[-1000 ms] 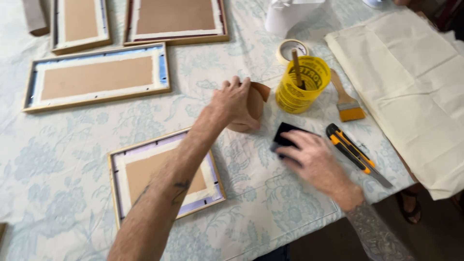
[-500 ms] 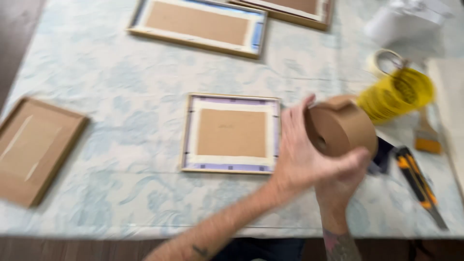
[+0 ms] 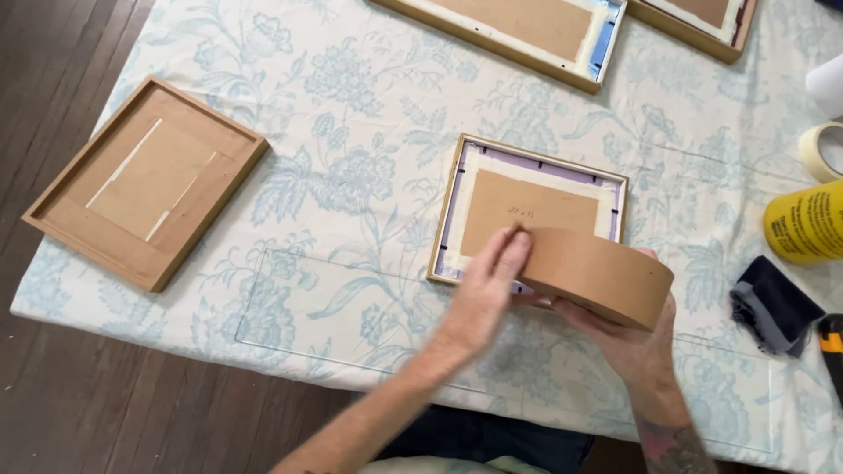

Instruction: Apply backing tape to a picture frame and smooth it down using tools

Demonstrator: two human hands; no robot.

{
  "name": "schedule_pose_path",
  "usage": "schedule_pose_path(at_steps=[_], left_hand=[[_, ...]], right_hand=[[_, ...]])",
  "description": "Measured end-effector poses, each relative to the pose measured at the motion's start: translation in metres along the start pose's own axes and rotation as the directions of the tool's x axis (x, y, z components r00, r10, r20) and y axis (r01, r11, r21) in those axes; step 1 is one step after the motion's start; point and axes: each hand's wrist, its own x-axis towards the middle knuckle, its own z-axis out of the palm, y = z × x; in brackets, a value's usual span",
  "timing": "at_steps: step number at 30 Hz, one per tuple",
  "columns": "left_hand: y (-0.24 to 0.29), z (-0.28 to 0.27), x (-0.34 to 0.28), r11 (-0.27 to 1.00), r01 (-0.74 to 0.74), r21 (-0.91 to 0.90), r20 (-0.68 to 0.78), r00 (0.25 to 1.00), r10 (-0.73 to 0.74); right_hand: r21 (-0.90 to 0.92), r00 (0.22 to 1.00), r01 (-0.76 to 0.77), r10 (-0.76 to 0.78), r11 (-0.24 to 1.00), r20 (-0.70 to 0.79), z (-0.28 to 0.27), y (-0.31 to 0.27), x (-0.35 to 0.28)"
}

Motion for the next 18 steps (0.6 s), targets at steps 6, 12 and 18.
schedule_pose_path(at_steps=[6, 12, 18], left_hand=[[0.013, -0.092, 0.023, 0.597, -0.424, 0.681, 0.119, 0.868, 0.481], [0.031, -0.098, 0.011, 0.145, -0.416, 0.898, 0.292, 0.808, 0.512], [0.027, -0.106, 0.010, -0.116, -0.441, 0.890, 0.434, 0.743, 0.510]], right_hand=[[0.284, 0.999, -0.032, 0.018, 0.958, 0.051, 0.008, 0.000, 0.015], [0.227, 0.989, -0.069, 0.036, 0.972, 0.146, 0.023, 0.022, 0.017], [0.154, 0.979, -0.098, 0.068, 0.983, 0.193, 0.022, 0.020, 0.015]])
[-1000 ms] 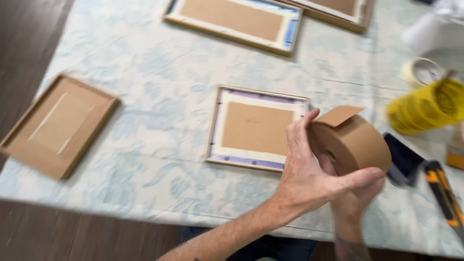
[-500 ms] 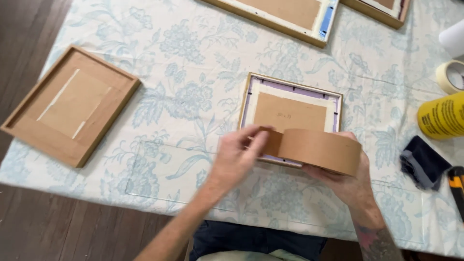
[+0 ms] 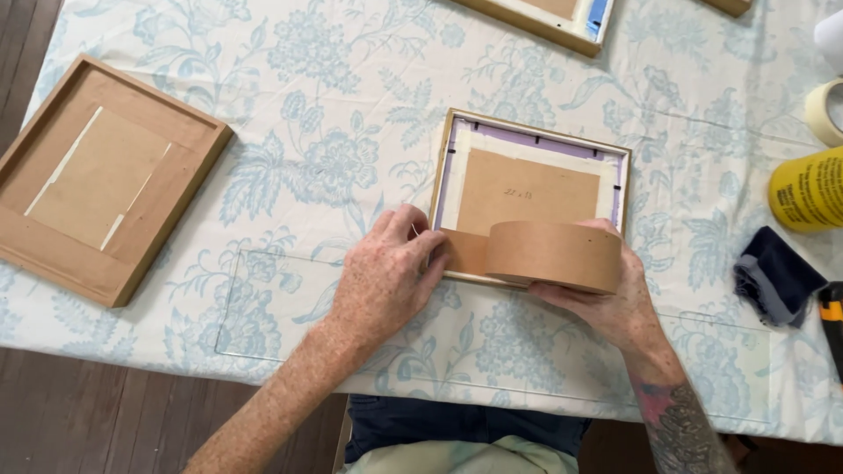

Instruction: Apply backing tape to a picture frame and smooth it down using tools

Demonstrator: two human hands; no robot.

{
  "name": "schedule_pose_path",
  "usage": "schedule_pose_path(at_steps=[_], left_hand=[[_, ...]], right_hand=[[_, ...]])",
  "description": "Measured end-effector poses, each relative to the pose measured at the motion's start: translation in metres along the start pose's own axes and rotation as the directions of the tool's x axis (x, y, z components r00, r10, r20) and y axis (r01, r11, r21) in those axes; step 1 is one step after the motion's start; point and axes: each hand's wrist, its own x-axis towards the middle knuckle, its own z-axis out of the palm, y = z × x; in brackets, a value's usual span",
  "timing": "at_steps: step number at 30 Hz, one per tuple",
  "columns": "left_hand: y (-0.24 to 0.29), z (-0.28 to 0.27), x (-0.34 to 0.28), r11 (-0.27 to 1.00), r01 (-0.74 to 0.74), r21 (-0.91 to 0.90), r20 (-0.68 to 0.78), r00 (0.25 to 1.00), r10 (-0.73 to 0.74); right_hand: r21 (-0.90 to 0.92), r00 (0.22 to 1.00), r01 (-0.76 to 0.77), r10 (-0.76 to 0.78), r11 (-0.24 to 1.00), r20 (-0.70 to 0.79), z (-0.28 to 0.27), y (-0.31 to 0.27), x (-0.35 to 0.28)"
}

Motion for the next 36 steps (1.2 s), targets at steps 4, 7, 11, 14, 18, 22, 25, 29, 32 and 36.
schedule_pose_path(at_steps=[4, 7, 11, 14, 18, 22, 25, 29, 32, 36], left_hand=[[0.001, -0.008, -0.002, 0.997, -0.063, 0.040, 0.037, 0.997, 0.061], [-0.007, -0.010, -0.004, 0.975, -0.213, 0.065, 0.079, 0.975, 0.208], [-0.013, -0.007, -0.007, 0.907, -0.391, 0.156, 0.063, 0.920, 0.386], [-0.017, -0.007, -0.014, 0.872, -0.463, 0.158, 0.082, 0.886, 0.456], [-0.013, -0.016, -0.009, 0.830, -0.527, 0.180, 0.078, 0.849, 0.522], [-0.009, -0.023, -0.006, 0.839, -0.528, 0.133, 0.137, 0.848, 0.512], [-0.008, -0.025, -0.005, 0.842, -0.522, 0.134, 0.127, 0.852, 0.508], [-0.008, -0.025, -0.003, 0.838, -0.529, 0.136, 0.132, 0.848, 0.514], [-0.006, -0.026, -0.001, 0.837, -0.531, 0.131, 0.136, 0.846, 0.515], [-0.007, -0.025, -0.004, 0.822, -0.546, 0.162, 0.167, 0.836, 0.523]], right_hand=[[-0.002, 0.999, -0.035, 0.035, 0.999, 0.012, 0.001, 0.002, -0.001], [-0.055, 0.999, -0.045, 0.047, 0.997, 0.022, -0.002, 0.006, 0.000], [-0.088, 0.996, -0.078, 0.081, 0.993, 0.035, -0.001, 0.004, 0.000], [-0.088, 0.994, -0.093, 0.097, 0.992, 0.047, 0.000, 0.004, 0.000], [0.030, 0.989, -0.122, 0.119, 0.992, 0.092, 0.003, -0.010, 0.002], [0.217, 0.987, -0.067, 0.032, 0.974, 0.158, 0.001, -0.024, 0.004], [0.279, 0.985, -0.097, 0.052, 0.955, 0.163, 0.003, -0.023, 0.004], [0.323, 0.984, -0.084, 0.028, 0.943, 0.173, 0.003, -0.022, 0.006], [0.323, 0.983, -0.093, 0.035, 0.942, 0.179, 0.003, -0.023, 0.006], [0.333, 0.985, -0.084, 0.028, 0.939, 0.170, 0.004, -0.016, 0.005]])
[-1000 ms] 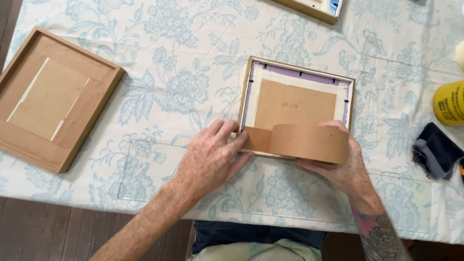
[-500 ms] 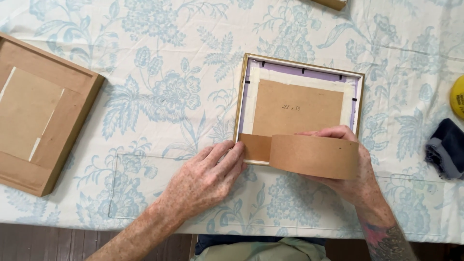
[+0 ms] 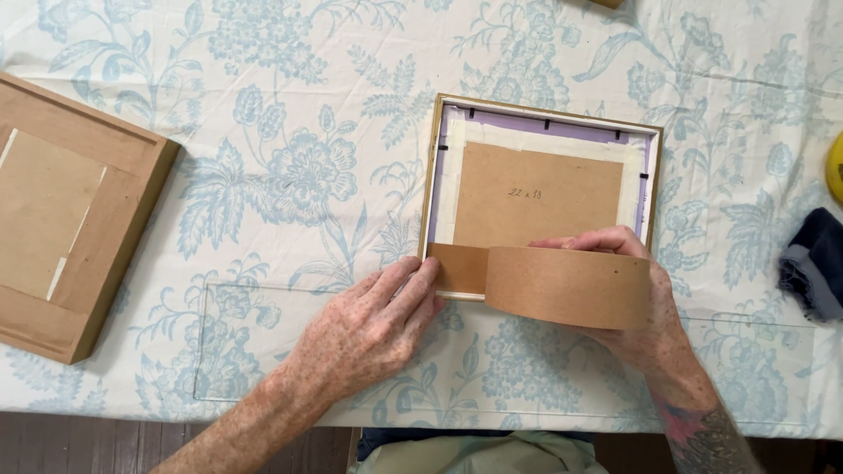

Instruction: Apply backing tape to a picture frame and smooth it down using tools

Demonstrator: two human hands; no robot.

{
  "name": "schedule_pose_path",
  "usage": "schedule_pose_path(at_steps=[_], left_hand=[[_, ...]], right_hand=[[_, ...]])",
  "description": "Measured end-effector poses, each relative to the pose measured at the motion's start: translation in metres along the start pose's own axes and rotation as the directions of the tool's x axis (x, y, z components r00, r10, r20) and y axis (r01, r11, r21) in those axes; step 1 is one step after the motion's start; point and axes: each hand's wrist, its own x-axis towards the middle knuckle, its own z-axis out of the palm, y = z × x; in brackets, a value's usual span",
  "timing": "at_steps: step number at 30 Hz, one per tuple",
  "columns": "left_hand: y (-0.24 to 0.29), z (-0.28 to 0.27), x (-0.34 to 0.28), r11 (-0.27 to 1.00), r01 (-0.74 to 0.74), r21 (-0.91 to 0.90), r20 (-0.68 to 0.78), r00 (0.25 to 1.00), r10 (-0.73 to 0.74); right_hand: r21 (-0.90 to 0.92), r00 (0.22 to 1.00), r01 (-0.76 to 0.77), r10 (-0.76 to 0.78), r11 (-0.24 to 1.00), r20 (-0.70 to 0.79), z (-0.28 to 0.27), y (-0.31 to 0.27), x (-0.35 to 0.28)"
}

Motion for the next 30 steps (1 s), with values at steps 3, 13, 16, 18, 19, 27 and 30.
schedule_pose_path(at_steps=[3, 13, 16, 18, 19, 27, 30], left_hand=[[0.0017, 0.0030, -0.0021, 1.000, -0.001, 0.030, 0.006, 1.000, 0.001], [0.0025, 0.0043, -0.0048, 0.998, -0.014, 0.060, 0.048, 0.999, 0.011], [0.0011, 0.0040, -0.0064, 0.997, -0.030, 0.073, 0.124, 0.992, 0.021], [0.0014, 0.0036, -0.0065, 0.998, -0.030, 0.054, 0.102, 0.994, 0.025], [0.0013, 0.0036, -0.0061, 0.998, -0.029, 0.054, 0.102, 0.994, 0.023], [0.0005, 0.0062, -0.0080, 1.000, -0.020, 0.017, 0.087, 0.996, 0.018], [0.0010, 0.0036, -0.0045, 1.000, -0.012, 0.021, 0.069, 0.998, 0.011]], right_hand=[[-0.055, 1.000, -0.015, 0.015, 0.998, -0.001, -0.0003, -0.0053, 0.0005], [-0.056, 1.000, 0.015, -0.015, 0.998, 0.001, 0.0007, -0.0048, 0.0001], [-0.055, 1.000, 0.017, -0.018, 0.998, -0.004, 0.0007, -0.0051, 0.0009], [-0.021, 1.000, 0.011, -0.011, 1.000, 0.004, 0.0006, -0.0050, 0.0001], [-0.021, 1.000, 0.011, -0.011, 1.000, 0.005, 0.0005, -0.0047, 0.0001], [-0.007, 1.000, 0.002, -0.002, 1.000, 0.016, -0.0023, 0.0008, -0.0005], [-0.013, 1.000, 0.018, -0.018, 1.000, 0.011, -0.0019, -0.0002, -0.0005]])
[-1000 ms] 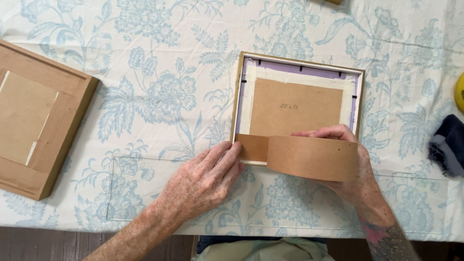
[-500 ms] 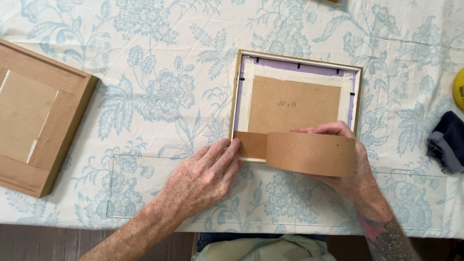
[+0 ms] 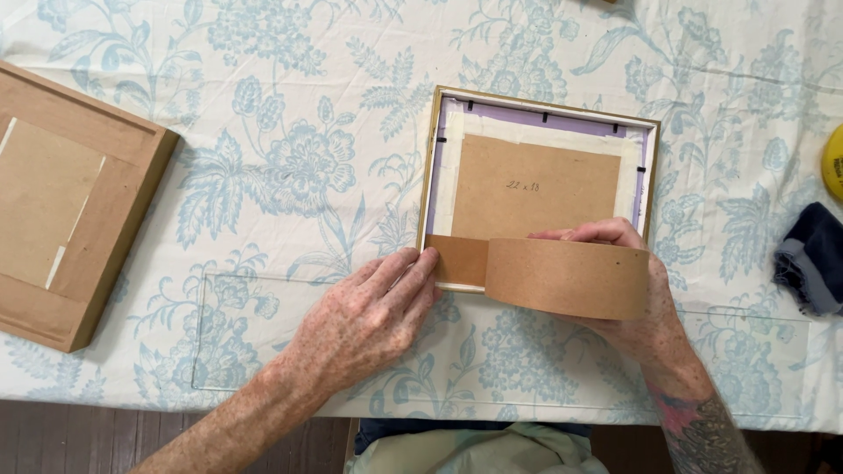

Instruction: Apply backing tape to a picture frame and smooth it down using tools

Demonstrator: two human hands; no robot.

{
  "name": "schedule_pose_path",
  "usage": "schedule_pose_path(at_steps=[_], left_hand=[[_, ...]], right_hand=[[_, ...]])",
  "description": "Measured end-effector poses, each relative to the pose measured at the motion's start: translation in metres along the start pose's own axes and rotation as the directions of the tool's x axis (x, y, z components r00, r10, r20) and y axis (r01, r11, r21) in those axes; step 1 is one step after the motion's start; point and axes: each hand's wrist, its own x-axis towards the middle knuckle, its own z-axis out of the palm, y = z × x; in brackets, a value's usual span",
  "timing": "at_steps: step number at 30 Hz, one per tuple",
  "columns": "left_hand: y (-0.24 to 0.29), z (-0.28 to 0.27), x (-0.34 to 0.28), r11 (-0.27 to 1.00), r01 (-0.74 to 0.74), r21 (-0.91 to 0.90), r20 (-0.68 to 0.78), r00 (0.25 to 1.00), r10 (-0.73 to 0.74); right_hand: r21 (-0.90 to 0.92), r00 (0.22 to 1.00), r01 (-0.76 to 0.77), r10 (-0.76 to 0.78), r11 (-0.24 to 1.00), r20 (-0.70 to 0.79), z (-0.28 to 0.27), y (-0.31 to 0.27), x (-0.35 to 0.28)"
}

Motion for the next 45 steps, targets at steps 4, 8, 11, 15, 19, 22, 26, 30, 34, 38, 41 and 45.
schedule_pose_path(at_steps=[4, 8, 11, 15, 19, 22, 26, 30, 34, 38, 41, 45], left_hand=[[0.000, 0.001, -0.001, 1.000, -0.005, 0.006, 0.022, 1.000, 0.005], [0.000, 0.002, -0.002, 1.000, 0.002, -0.014, 0.012, 1.000, -0.002], [0.000, 0.001, -0.002, 1.000, 0.006, -0.012, 0.016, 1.000, -0.006], [0.001, -0.001, 0.000, 0.999, 0.023, 0.033, 0.066, 0.998, -0.025], [0.000, -0.002, 0.002, 0.999, 0.041, 0.019, 0.065, 0.997, -0.042], [-0.003, -0.005, 0.007, 0.997, -0.038, 0.071, 0.126, 0.992, 0.029], [-0.009, -0.008, 0.015, 0.993, -0.097, 0.073, 0.133, 0.987, 0.087], [-0.015, -0.006, 0.022, 0.986, -0.167, 0.012, 0.145, 0.976, 0.164], [-0.021, 0.002, 0.016, 0.978, -0.206, 0.018, 0.235, 0.952, 0.197], [-0.023, -0.003, 0.021, 0.975, -0.222, 0.021, 0.229, 0.950, 0.211], [-0.023, -0.009, 0.027, 0.973, -0.232, 0.009, 0.233, 0.947, 0.223], [-0.021, -0.017, 0.037, 0.978, -0.207, -0.026, 0.201, 0.957, 0.208]], right_hand=[[-0.028, 1.000, -0.021, 0.021, 0.999, -0.005, 0.000, -0.001, 0.000], [0.014, 1.000, -0.009, 0.009, 1.000, -0.004, 0.000, 0.001, 0.000], [0.027, 1.000, -0.009, 0.009, 1.000, -0.002, -0.001, 0.004, -0.001], [0.039, 1.000, -0.007, 0.007, 0.999, -0.003, -0.001, 0.007, 0.000], [-0.018, 1.000, -0.013, 0.013, 1.000, 0.001, 0.000, 0.001, 0.000], [0.002, 1.000, -0.007, 0.007, 1.000, -0.010, 0.001, -0.002, 0.000], [-0.081, 0.999, -0.031, 0.027, 0.996, -0.044, -0.009, -0.010, -0.003], [-0.147, 0.985, -0.101, 0.078, 0.984, -0.151, -0.037, 0.005, -0.015], [-0.152, 0.994, -0.015, -0.002, 0.988, -0.112, -0.077, 0.005, -0.025], [-0.236, 0.995, 0.007, -0.029, 0.972, -0.090, -0.127, 0.012, -0.044], [-0.260, 0.997, -0.025, 0.004, 0.965, -0.079, -0.159, 0.008, -0.058], [-0.493, 0.989, -0.149, 0.125, 0.857, -0.082, -0.187, -0.005, -0.068]])
